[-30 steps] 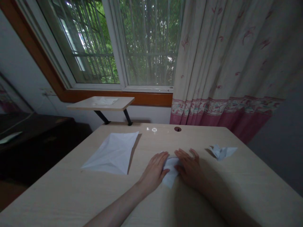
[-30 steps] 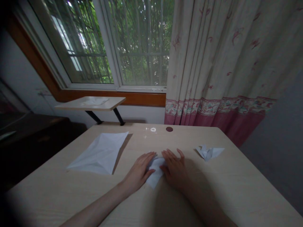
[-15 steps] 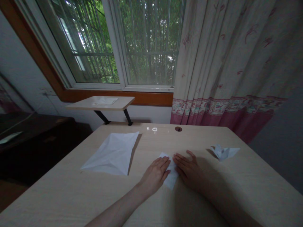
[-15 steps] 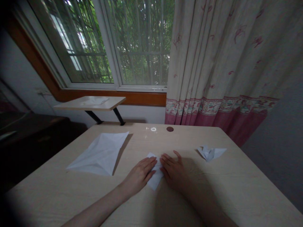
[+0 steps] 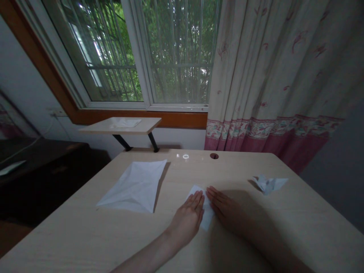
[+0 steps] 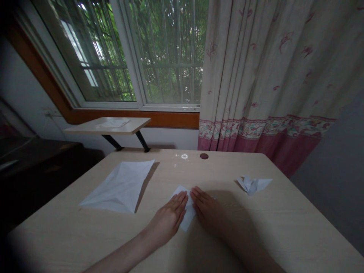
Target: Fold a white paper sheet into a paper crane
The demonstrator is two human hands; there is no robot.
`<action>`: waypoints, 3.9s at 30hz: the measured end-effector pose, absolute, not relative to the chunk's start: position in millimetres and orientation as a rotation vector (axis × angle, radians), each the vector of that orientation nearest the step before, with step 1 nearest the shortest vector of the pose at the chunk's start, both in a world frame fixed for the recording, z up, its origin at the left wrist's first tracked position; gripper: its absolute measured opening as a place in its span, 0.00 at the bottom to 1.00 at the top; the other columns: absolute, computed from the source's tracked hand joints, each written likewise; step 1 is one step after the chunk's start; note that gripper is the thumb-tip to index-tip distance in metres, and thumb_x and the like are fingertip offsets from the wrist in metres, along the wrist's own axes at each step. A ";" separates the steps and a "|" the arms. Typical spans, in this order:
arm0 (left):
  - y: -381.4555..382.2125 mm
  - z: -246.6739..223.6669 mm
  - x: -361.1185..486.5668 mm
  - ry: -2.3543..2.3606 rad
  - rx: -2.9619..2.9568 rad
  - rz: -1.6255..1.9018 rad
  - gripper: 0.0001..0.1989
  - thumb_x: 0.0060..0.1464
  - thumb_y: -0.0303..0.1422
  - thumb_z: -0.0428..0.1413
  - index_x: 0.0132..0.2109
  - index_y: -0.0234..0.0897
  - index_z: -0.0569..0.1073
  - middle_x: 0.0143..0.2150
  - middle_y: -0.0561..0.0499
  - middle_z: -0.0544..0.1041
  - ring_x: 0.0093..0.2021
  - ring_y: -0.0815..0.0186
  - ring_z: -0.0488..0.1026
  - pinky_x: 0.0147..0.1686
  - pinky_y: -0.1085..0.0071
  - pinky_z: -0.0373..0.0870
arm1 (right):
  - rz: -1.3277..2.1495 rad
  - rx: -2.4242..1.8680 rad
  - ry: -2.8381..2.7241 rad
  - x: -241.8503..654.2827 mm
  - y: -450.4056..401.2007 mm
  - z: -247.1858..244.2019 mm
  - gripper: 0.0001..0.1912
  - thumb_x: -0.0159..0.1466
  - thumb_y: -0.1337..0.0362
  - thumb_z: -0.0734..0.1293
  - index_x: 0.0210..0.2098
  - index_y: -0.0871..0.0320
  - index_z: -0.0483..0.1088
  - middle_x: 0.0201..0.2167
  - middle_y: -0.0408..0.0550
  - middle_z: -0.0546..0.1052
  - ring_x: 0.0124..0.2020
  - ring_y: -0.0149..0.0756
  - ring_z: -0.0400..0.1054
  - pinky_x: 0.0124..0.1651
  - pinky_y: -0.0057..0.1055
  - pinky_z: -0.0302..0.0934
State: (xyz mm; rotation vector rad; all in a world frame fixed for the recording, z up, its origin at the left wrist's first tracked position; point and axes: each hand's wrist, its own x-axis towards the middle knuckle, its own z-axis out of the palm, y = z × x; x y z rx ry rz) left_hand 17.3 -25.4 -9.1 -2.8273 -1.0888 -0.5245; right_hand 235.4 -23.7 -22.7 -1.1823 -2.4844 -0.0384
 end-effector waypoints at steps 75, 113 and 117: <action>-17.9 1.9 14.2 -1.147 -2.789 -0.958 0.17 0.66 0.40 0.47 0.56 0.42 0.72 0.56 0.47 0.74 0.54 0.57 0.72 0.56 0.52 0.68 | -0.410 -1.195 -2.073 231.2 -36.7 -1.6 0.17 0.63 0.72 0.59 0.46 0.47 0.71 0.44 0.42 0.77 0.52 0.40 0.65 0.65 0.49 0.34; -24.9 21.1 11.9 -0.780 -2.716 -1.471 0.08 0.64 0.27 0.50 0.43 0.38 0.74 0.37 0.50 0.80 0.39 0.63 0.70 0.45 0.62 0.63 | -0.436 -0.877 -1.929 216.5 -45.7 4.8 0.13 0.71 0.67 0.57 0.40 0.50 0.72 0.34 0.37 0.80 0.42 0.31 0.71 0.65 0.39 0.35; -21.9 18.3 10.1 -0.858 -2.726 -1.482 0.06 0.64 0.28 0.51 0.42 0.37 0.73 0.37 0.48 0.79 0.38 0.63 0.71 0.43 0.64 0.65 | -0.418 -0.970 -1.974 223.3 -45.6 11.1 0.13 0.71 0.68 0.56 0.41 0.51 0.72 0.35 0.39 0.80 0.42 0.31 0.70 0.64 0.40 0.38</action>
